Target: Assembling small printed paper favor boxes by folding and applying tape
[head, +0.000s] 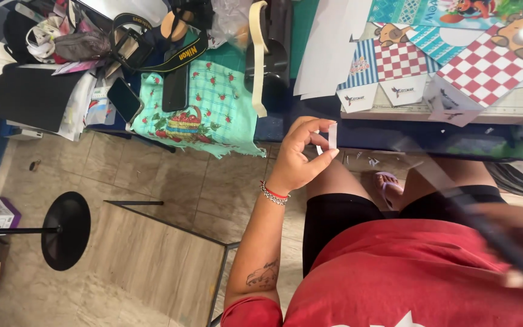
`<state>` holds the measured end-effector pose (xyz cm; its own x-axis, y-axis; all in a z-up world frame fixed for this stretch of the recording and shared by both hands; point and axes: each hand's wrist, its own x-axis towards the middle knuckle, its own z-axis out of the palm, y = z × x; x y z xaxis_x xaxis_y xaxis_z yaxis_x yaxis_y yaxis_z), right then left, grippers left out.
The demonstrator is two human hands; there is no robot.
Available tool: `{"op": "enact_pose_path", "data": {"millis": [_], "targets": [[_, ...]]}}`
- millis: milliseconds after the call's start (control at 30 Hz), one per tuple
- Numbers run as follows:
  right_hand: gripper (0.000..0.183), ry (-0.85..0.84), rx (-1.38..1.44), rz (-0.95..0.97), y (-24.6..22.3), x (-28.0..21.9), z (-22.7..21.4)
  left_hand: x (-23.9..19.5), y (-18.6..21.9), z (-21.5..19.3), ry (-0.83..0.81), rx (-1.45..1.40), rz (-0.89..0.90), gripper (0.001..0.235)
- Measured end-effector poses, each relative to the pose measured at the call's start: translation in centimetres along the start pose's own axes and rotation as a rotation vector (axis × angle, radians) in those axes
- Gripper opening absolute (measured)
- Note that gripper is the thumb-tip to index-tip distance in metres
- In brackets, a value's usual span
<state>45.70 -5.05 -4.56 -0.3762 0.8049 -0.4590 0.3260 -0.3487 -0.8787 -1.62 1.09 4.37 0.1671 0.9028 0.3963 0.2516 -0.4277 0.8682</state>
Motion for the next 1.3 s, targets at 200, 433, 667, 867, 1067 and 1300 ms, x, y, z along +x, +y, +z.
{"op": "enact_pose_path", "data": {"millis": [200,433,667,867,1067,1300], "targets": [[0.087,-0.099,-0.346,0.079,-11.6,3.4,8.7,0.2,-0.7,-2.0,-0.205,-0.114,-0.114,0.044],[0.079,-0.12,-0.312,0.164,-12.6,6.6,8.9,1.7,-1.0,-3.6,-0.407,-0.183,-0.16,0.05],[0.075,-0.124,-0.251,0.074,-10.7,7.2,8.6,2.3,-1.0,-3.8,-0.444,-0.086,-0.128,0.049],[0.071,-0.095,-0.263,0.081,-11.5,7.2,9.1,2.4,-0.8,-3.8,-0.458,-0.063,-0.129,0.048],[0.069,-0.159,-0.249,0.002,-8.5,7.4,7.8,2.2,-1.0,-3.2,-0.407,-0.032,-0.035,0.05],[0.093,-0.207,-0.319,-0.149,-10.4,1.5,5.4,2.1,-1.3,-2.4,-0.25,0.144,0.071,0.061]]}}
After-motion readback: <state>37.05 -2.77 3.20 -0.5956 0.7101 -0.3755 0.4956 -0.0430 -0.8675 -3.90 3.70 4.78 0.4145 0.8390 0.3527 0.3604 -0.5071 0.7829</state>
